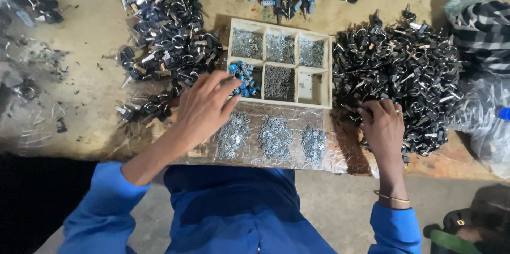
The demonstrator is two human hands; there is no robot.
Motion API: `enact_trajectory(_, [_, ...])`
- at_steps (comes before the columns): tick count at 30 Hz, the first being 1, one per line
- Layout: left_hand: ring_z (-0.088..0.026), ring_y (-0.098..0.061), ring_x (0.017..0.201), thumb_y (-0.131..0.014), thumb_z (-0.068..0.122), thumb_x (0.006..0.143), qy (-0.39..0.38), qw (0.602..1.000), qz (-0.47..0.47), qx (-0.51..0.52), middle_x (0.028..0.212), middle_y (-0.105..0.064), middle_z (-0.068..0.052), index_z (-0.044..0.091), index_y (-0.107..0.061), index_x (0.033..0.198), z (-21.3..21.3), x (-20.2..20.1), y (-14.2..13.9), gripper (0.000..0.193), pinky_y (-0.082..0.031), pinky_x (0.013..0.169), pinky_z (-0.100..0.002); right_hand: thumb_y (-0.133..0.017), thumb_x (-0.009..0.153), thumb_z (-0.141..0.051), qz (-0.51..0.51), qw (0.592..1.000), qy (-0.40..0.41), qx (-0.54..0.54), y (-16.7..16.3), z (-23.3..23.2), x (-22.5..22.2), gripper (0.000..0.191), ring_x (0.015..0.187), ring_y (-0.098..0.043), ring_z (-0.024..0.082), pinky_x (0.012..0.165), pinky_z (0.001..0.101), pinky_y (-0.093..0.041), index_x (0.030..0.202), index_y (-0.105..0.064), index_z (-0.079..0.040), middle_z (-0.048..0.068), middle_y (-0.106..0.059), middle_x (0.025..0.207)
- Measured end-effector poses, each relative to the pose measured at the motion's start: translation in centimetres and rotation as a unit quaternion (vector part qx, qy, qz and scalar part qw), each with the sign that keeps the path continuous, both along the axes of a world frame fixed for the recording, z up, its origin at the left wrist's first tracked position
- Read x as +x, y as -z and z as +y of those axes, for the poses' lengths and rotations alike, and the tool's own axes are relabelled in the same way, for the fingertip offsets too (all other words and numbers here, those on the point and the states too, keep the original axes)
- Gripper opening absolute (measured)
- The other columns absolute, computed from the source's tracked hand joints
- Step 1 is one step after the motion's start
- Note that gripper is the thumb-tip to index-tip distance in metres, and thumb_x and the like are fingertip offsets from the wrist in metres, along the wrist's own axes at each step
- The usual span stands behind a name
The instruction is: The person sits at a workbench assembling padlock cylinders. They pick small metal pin tumblers from piles on the table, insert them one by one into an open lock core held in their hands, and place finished blue-capped cores into a compartment tray, repeating the cycle.
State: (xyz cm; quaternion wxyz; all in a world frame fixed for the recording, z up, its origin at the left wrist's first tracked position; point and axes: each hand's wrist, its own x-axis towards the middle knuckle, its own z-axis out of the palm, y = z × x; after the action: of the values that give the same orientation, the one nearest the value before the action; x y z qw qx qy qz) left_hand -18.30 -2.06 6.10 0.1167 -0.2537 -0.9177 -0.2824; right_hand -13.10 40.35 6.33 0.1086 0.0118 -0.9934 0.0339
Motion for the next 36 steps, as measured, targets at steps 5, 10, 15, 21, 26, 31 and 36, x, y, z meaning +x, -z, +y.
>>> enact_trajectory(5, [-0.028,-0.057,0.105,-0.076,0.031,0.09,0.041,0.997,-0.044,-0.055,0.116,-0.056,-0.013,0.001,-0.072,0.115,2.5,-1.4,-1.1,0.039,-0.059,0.07,-0.042,-0.075,0.098,-0.021,0.008,0.999,-0.024,-0.031,-0.4,-1.1,1.0,0.029,0.103,-0.059,0.034,0.088,0.0447,-0.048,0.124,-0.076,-0.01,0.013,-0.064,0.114])
enact_trajectory(10, [-0.031,-0.055,0.112,-0.076,0.029,0.091,0.053,0.989,-0.108,-0.089,0.111,-0.056,-0.014,0.002,-0.076,0.091,3.8,-3.0,-2.0,0.027,-0.057,0.074,-0.046,-0.077,0.095,-0.021,0.029,0.996,-0.064,-0.062,-0.7,-2.3,1.9,0.016,0.109,-0.059,0.031,0.092,0.0434,-0.047,0.109,-0.078,-0.013,0.007,-0.066,0.122])
enact_trajectory(15, [-0.033,-0.058,0.11,-0.078,0.029,0.085,0.073,0.982,-0.135,-0.115,0.106,-0.059,-0.012,0.006,-0.078,0.083,4.1,-4.0,-2.7,0.023,-0.057,0.077,-0.049,-0.081,0.091,-0.023,0.049,0.997,-0.039,-0.034,-0.2,-2.4,3.3,0.015,0.107,-0.058,0.031,0.09,0.0447,-0.045,0.099,-0.077,-0.012,0.005,-0.067,0.115])
enact_trajectory(21, [-0.031,-0.07,0.086,-0.08,0.028,0.086,0.062,0.993,-0.085,-0.052,0.099,-0.068,-0.011,0.005,-0.077,0.09,4.0,-3.6,-3.6,0.024,-0.057,0.066,-0.046,-0.074,0.109,-0.016,0.088,0.992,0.059,-0.063,1.3,-1.7,4.1,0.017,0.095,-0.061,0.028,0.084,0.043,-0.046,0.099,-0.069,-0.003,0.009,-0.066,0.1])
enact_trajectory(26, [-0.024,-0.073,0.066,-0.082,0.02,0.088,0.05,0.985,-0.141,0.082,0.078,-0.074,-0.01,0.005,-0.07,0.088,4.0,-3.6,-3.7,0.019,-0.056,0.058,-0.036,-0.078,0.105,-0.018,0.065,0.958,0.135,-0.246,0.7,-2.7,4.4,0.028,0.058,-0.056,0.018,0.057,0.0326,-0.043,0.089,-0.062,-0.003,0.01,-0.065,0.07])
enact_trajectory(31, [-0.011,-0.072,0.079,-0.079,0.005,0.094,0.121,0.913,-0.243,0.303,0.086,-0.075,-0.011,0.001,-0.061,0.094,4.2,-4.1,-2.8,0.019,-0.057,0.069,-0.023,-0.078,0.094,-0.018,-0.025,0.917,-0.002,-0.399,0.3,-7.2,3.9,0.034,0.07,-0.071,0.008,0.058,0.023,-0.052,0.12,-0.061,-0.003,0.006,-0.076,0.097])
enact_trajectory(36, [-0.005,-0.072,0.084,-0.069,0.004,0.092,0.113,0.851,-0.366,0.358,0.1,-0.079,-0.002,0.007,-0.059,0.131,4.2,-4.1,-2.0,0.041,-0.052,0.061,-0.019,-0.081,0.093,-0.016,-0.03,0.939,-0.024,-0.343,0.9,-10.7,2.4,0.028,0.07,-0.069,0.011,0.061,0.0256,-0.052,0.115,-0.067,-0.005,0.006,-0.077,0.092])
